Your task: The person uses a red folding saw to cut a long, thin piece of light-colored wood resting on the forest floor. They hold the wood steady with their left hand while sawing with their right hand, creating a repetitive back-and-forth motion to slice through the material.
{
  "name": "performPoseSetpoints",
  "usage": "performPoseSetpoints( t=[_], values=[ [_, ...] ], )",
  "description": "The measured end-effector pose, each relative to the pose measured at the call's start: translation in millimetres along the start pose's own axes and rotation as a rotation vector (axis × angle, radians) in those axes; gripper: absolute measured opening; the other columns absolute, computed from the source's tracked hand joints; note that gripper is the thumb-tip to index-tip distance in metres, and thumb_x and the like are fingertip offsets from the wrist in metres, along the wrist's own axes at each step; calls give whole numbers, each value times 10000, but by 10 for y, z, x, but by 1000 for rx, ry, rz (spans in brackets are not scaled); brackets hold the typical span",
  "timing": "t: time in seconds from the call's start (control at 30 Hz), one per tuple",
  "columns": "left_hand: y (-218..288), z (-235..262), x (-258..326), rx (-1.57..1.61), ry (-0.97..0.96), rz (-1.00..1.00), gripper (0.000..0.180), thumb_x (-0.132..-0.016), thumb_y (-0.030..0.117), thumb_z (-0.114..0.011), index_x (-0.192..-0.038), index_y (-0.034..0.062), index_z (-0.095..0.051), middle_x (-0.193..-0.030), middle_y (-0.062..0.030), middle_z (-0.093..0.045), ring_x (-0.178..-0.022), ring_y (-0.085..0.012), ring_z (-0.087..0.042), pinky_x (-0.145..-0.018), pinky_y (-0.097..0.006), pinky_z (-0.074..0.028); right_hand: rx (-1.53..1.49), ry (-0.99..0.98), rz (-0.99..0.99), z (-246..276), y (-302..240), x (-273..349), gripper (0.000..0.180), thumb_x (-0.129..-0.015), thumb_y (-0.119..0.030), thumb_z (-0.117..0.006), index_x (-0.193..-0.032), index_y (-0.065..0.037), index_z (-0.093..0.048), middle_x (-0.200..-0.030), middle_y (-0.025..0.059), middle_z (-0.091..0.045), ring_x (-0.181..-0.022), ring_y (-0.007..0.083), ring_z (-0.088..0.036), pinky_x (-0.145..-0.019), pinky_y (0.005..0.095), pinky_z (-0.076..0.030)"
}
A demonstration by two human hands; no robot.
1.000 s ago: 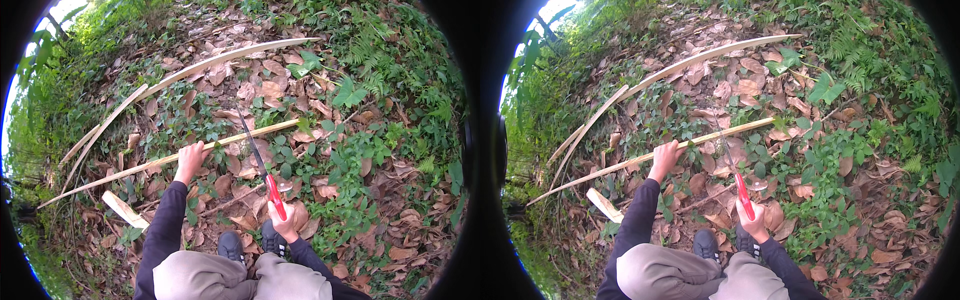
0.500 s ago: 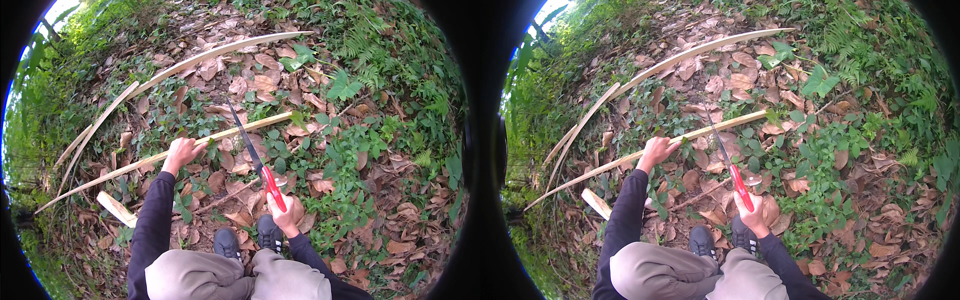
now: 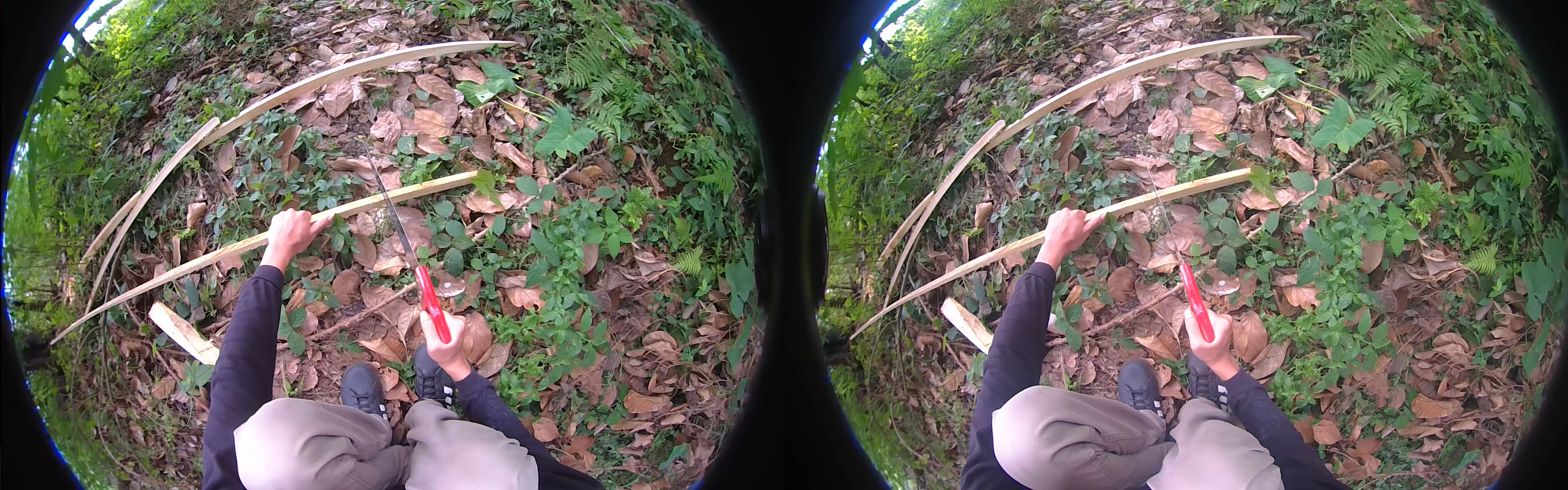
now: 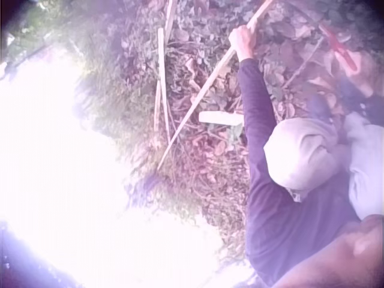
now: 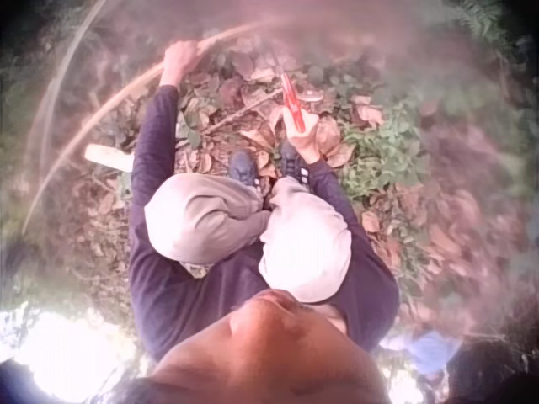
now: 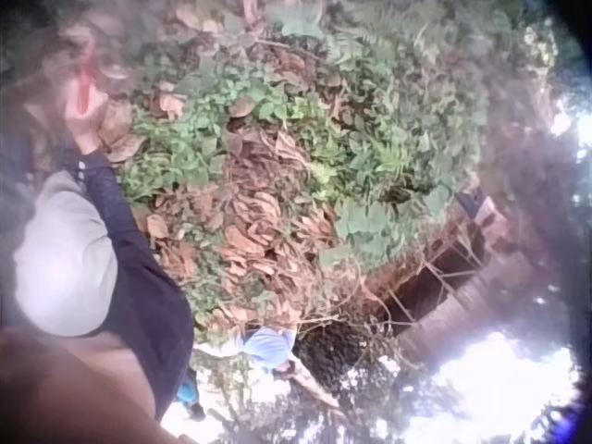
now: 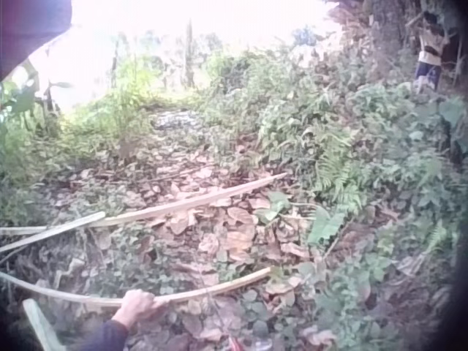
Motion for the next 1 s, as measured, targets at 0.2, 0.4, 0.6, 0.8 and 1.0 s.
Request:
performPoseSetpoints(
  t=[0.2, 0.4, 0.6, 0.8, 1.0],
  values=[
    [-59, -29, 18, 49, -22, 30, 667, -922, 626, -547, -670, 29, -708, -630, -207, -645, -665, -382, -676, -638, -488, -525, -53, 2, -137, 52, 21, 82, 161, -901, -107, -689, -781, -5, -652, -515, 96, -519, -431, 213, -561, -456, 338, -400],
    [118, 75, 36, 49, 73, 11, 698, -901, 680, -542, -686, 38, -712, -615, -196, -641, -645, -379, -676, -624, -482, -528, 22, 38, -4, 12, -63, -117, 204, -864, -56, -696, -688, -4, -605, -513, 121, -538, -425, 274, -573, -449, 361, -404],
    [-118, -95, -5, 75, -74, -20, 739, -912, 663, -543, -659, -15, -693, -644, -240, -646, -652, -388, -675, -644, -492, -534, -32, 13, -68, -25, -102, -135, 229, -878, -71, -685, -678, -8, -593, -502, 101, -523, -412, 240, -541, -441, 362, -389],
    [-133, -207, -117, 267, -311, 112, 723, -925, 617, -557, -642, -39, -667, -601, -211, -628, -592, -361, -661, -634, -466, -531, -33, -6, 15, -10, -144, -219, 226, -871, -73, -675, -670, -14, -592, -501, 98, -533, -403, 214, -528, -438, 354, -387],
    [-155, -51, -83, 75, -19, -72, 785, -932, 724, -440, -633, 47, -700, -609, -168, -651, -632, -352, -677, -629, -456, -528, -27, -34, -5, -187, -2, -235, 176, -864, -55, -667, -704, -7, -612, -516, 110, -540, -424, 242, -556, -444, 349, -409]
  ],
)
Point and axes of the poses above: each hand's wrist, its own x-axis away from the middle knuckle, its own z-axis out of the back of the hand, y = z × x, the point moved 9 cm from there along -x, towards the middle knuckle
